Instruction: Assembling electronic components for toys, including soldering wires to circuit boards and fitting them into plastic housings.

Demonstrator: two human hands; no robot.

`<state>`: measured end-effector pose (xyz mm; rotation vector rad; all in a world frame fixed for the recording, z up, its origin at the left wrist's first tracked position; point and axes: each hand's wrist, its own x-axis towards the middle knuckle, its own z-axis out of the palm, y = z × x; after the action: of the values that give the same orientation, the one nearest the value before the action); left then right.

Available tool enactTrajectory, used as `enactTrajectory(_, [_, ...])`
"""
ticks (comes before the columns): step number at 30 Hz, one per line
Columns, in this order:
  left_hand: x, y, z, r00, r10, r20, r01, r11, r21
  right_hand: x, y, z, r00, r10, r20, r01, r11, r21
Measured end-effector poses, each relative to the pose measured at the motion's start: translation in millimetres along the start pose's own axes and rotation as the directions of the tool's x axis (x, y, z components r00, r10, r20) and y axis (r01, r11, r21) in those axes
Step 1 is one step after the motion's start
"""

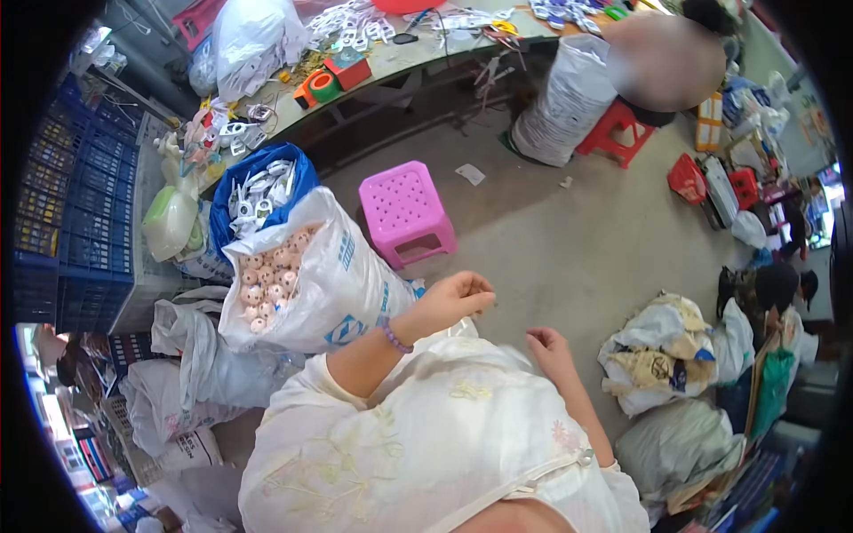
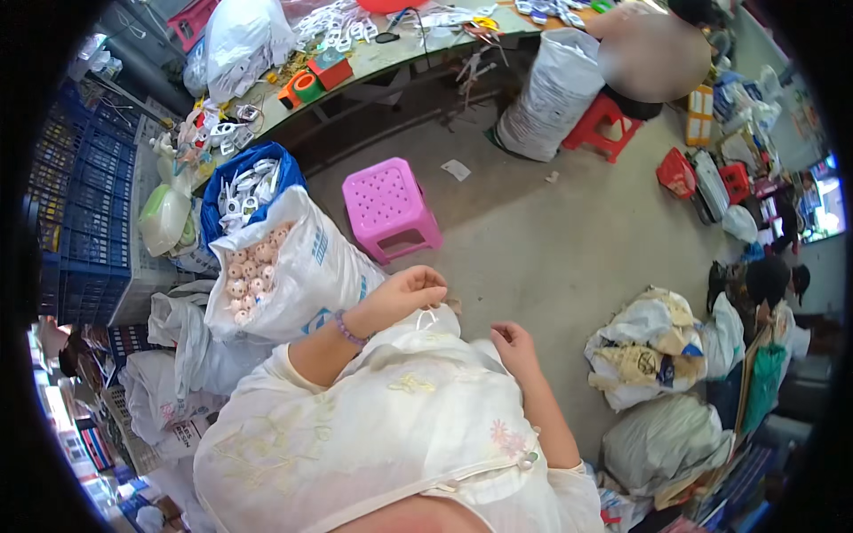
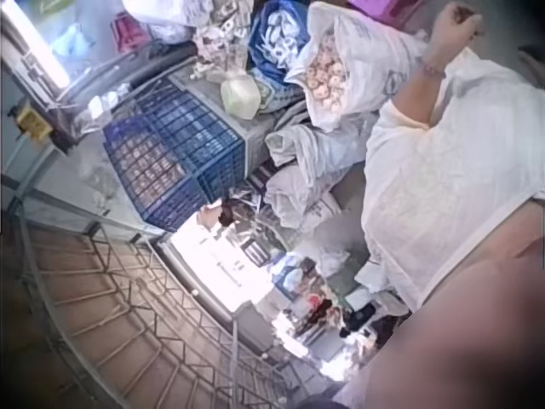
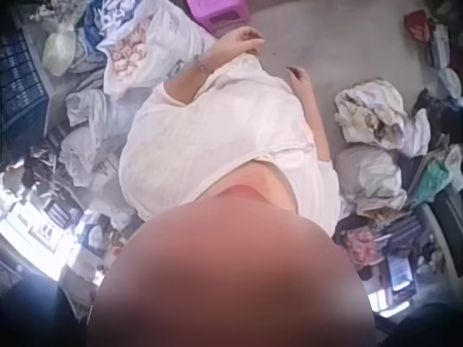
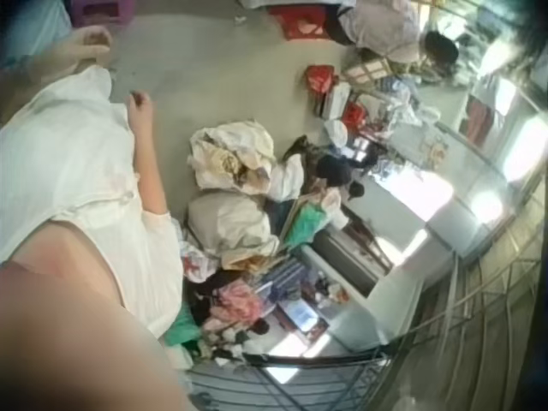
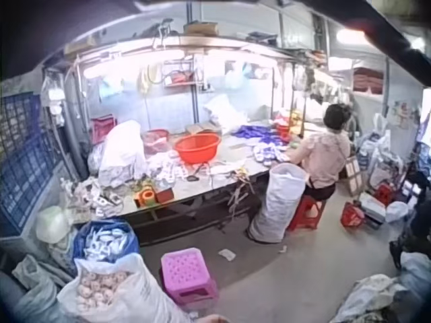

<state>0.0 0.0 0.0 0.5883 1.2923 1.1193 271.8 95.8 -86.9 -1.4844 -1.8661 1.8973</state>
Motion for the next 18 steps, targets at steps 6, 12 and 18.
enactTrajectory(6, [121.6, 107.4, -66.4, 0.996, 0.074, -0.059, -0.073, 0.997, 0.011, 168.6, -111.1, -49.6, 0.976, -0.175, -0.127, 0.172, 0.984, -0.039])
enactTrajectory(12, [221.9, 136.7, -158.2, 0.932, 0.127, -0.341, -0.098, 0.990, 0.100, 325.4, -197.4, -91.2, 0.976, -0.218, 0.017, 0.218, 0.960, -0.174])
enactTrajectory(18, [295.0, 185.6, -200.9, 0.859, 0.098, -0.503, -0.123, 0.992, -0.015, 484.3, -323.3, -111.7, 0.893, -0.405, 0.197, 0.447, 0.848, -0.284])
